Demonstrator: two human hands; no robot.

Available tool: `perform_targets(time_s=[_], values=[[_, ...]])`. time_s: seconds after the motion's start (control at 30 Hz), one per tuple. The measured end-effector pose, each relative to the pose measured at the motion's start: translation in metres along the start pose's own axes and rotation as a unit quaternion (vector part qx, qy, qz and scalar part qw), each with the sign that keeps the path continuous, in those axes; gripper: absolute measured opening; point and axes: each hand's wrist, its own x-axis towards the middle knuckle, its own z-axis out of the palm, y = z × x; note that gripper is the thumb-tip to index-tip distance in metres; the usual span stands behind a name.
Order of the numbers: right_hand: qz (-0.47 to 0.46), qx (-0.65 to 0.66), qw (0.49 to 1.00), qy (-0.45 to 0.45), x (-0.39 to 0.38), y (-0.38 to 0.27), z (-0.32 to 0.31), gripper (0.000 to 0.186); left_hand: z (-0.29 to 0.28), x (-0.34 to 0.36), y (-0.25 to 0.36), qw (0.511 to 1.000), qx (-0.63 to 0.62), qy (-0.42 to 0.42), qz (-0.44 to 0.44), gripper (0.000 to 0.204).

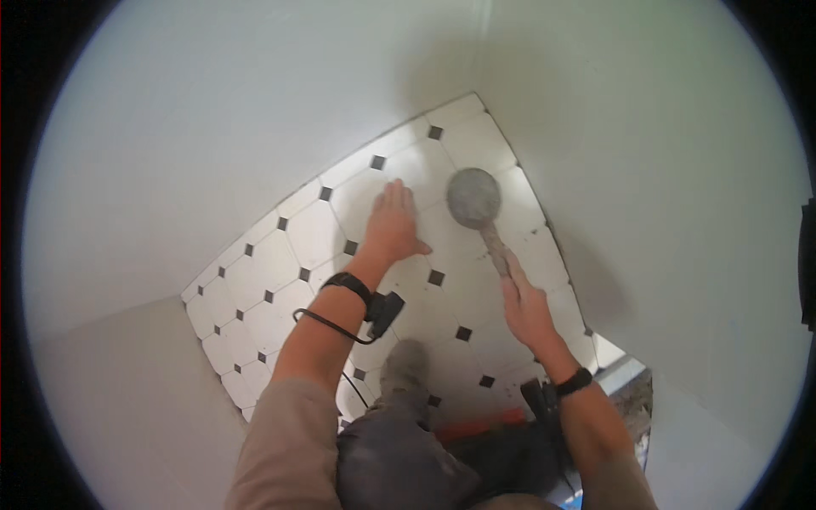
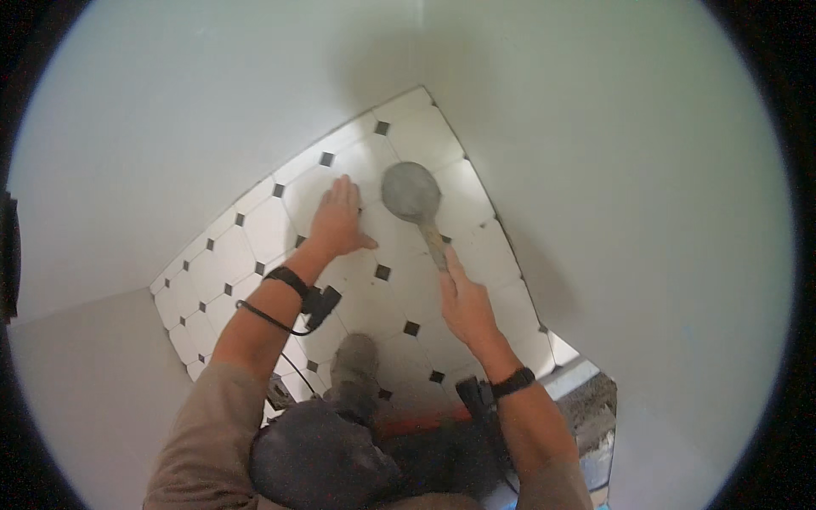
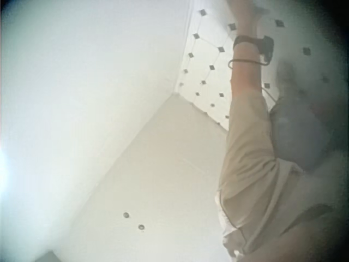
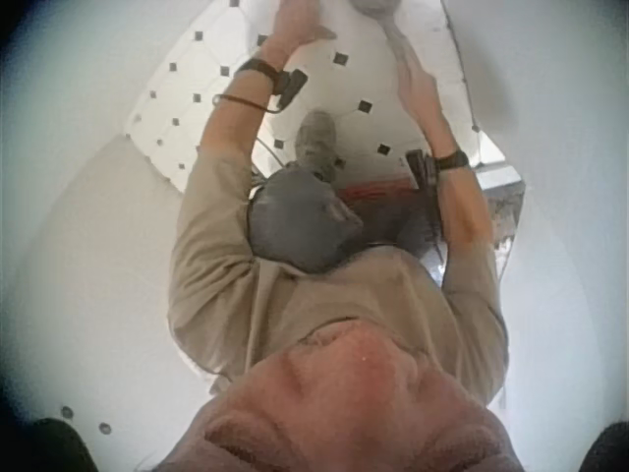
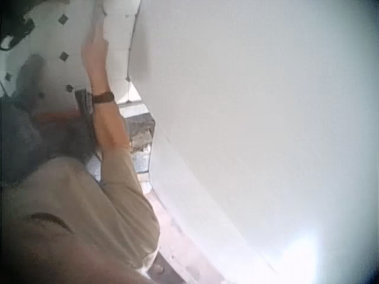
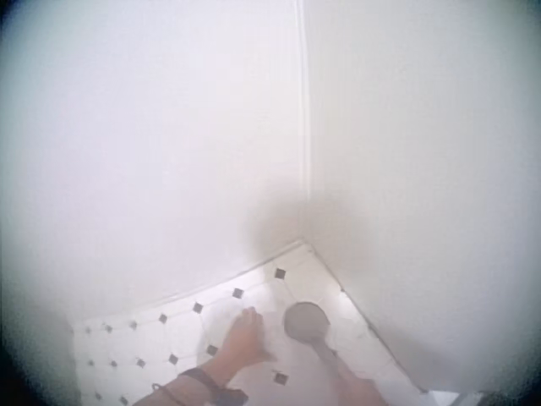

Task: Installing floor tiles in a bathroom renovation area, including positioning, hammering with a mallet, and measuring for cuts.

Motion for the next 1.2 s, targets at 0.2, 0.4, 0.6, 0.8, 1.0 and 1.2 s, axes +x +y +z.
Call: perform_targets(time_s=[0.2,0.4,0.6,0.8,1.0,1.2], values=[[0.039,-0.150,0.987,-0.040,-0.006,0.017,0.008,0.056,0.005,0.006,-0.010,0.999,-0.023,0.030,-0.028,0.126],[-0.042,-0.046,0.998,0.016,0.000,0.005,0.008,0.054,-0.014,0.023,-0.027,0.997,0.018,0.045,-0.059,0.131],[-0.072,0.010,0.993,0.091,0.043,-0.014,0.035,0.052,-0.018,0.023,-0.022,0.997,0.010,0.048,-0.057,0.131],[-0.084,-0.019,0.995,0.052,0.042,-0.024,0.024,0.053,-0.016,0.025,-0.023,0.996,0.014,0.047,-0.074,0.131],[-0.009,-0.056,0.998,0.020,0.033,-0.011,0.030,0.052,-0.016,0.025,-0.022,0.997,-0.001,0.019,-0.076,0.130],[0.004,-0.031,0.999,0.037,0.014,0.003,0.030,0.051,-0.016,0.026,-0.021,0.997,0.011,0.014,-0.077,0.128]])
